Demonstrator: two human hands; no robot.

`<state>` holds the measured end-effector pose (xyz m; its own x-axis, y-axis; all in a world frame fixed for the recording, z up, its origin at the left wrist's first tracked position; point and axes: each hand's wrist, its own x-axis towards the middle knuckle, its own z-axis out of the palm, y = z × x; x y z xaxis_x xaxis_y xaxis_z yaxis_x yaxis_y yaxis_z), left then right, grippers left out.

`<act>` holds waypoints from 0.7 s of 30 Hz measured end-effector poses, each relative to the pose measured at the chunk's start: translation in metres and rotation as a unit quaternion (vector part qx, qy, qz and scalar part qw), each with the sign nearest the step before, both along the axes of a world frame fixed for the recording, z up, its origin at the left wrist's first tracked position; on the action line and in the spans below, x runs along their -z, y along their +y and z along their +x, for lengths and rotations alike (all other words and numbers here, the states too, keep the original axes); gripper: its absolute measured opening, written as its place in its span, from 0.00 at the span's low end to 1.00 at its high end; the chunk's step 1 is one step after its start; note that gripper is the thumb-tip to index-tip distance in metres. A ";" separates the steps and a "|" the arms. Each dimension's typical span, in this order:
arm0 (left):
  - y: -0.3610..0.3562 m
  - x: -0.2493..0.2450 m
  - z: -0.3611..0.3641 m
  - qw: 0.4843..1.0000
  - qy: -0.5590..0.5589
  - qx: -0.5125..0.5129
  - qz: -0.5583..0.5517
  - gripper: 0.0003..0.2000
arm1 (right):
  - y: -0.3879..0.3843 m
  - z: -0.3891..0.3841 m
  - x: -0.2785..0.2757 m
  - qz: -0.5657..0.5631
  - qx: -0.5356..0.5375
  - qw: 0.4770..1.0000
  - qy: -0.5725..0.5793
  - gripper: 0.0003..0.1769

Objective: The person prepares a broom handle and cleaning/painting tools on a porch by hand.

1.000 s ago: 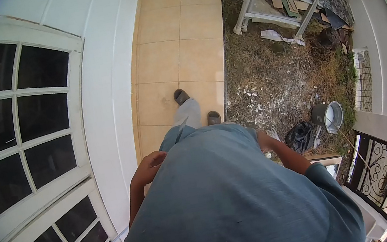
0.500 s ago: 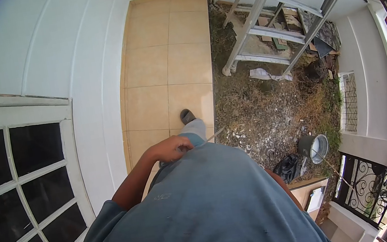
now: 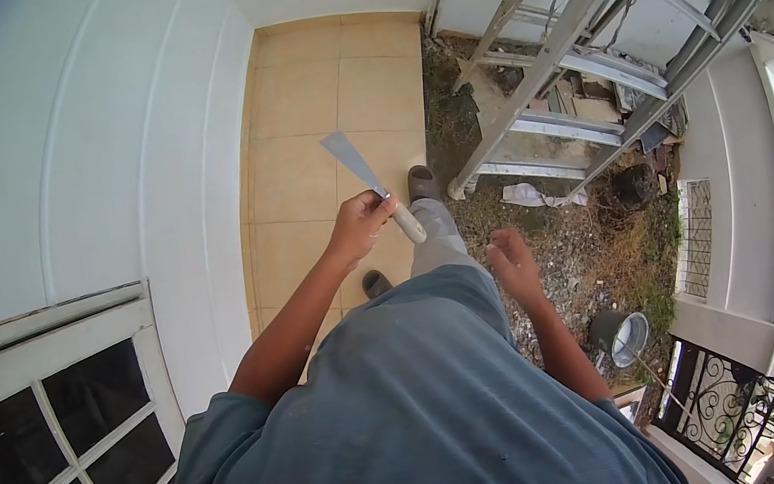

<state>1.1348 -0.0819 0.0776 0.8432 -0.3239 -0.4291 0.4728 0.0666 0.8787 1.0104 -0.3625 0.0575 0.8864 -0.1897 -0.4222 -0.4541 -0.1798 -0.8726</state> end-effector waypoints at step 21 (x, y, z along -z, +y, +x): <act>0.046 0.397 0.202 0.972 0.099 -0.065 0.202 0.22 | 0.134 0.520 0.370 -0.381 -0.473 0.794 0.004 0.25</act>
